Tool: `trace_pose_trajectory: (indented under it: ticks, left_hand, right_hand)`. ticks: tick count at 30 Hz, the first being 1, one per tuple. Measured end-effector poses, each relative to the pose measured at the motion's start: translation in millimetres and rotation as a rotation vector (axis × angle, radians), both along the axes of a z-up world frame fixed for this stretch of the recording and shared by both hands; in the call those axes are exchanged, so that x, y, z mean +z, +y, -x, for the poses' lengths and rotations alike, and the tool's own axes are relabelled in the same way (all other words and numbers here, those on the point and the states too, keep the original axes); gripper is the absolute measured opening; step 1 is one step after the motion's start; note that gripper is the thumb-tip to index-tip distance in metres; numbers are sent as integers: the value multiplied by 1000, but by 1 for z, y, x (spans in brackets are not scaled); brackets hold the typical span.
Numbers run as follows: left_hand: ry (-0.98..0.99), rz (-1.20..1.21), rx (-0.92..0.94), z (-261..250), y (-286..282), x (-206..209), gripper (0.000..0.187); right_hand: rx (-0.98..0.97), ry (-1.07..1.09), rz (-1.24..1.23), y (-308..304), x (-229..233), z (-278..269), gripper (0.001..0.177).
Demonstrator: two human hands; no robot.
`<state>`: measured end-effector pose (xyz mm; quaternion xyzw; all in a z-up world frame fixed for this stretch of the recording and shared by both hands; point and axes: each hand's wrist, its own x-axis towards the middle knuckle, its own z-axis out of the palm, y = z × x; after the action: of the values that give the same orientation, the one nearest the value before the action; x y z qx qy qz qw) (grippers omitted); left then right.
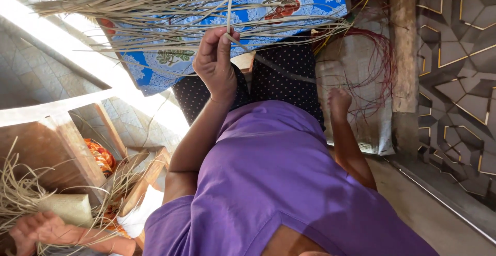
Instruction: The person is weaving thin strands of straw together on a wooden frame to create a patterned material.
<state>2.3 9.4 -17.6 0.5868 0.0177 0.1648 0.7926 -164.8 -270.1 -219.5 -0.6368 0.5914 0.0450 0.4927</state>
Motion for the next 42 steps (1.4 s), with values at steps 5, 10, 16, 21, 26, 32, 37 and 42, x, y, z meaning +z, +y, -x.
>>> trace_pose_trajectory:
  ticks: [5,10,16,21,26,32,37,42]
  left_hand:
    - [-2,-62,-8,1,2,5,10]
    - [8,-86,-10,2,1,4,10]
    - [0,-32,-19,4,2,-3,9]
    - [13,-5,-17,4,1,-4,8]
    - [15,-5,-25,4,0,-3,8]
    - [26,-20,-26,3,-1,-7,8]
    - [21,-23,-36,3,-3,-3,7]
    - [-14,-58,-75,3,-3,0,8]
  right_hand:
    - [388,8,335,-1,35,-30,25]
    - [405,-428,717,-16,65,-101,2]
    - [710,-428,926,-27,76,-163,5]
    - [984,-43,819,-26,74,-184,39]
    - [901,-142,531,-18,92,-189,15]
    - [488,-721,-58,-13,109,-189,8]
    - [455,-1188,-69,18,145,-182,6]
    - [665,-1161,-44,35,176,-174,9]
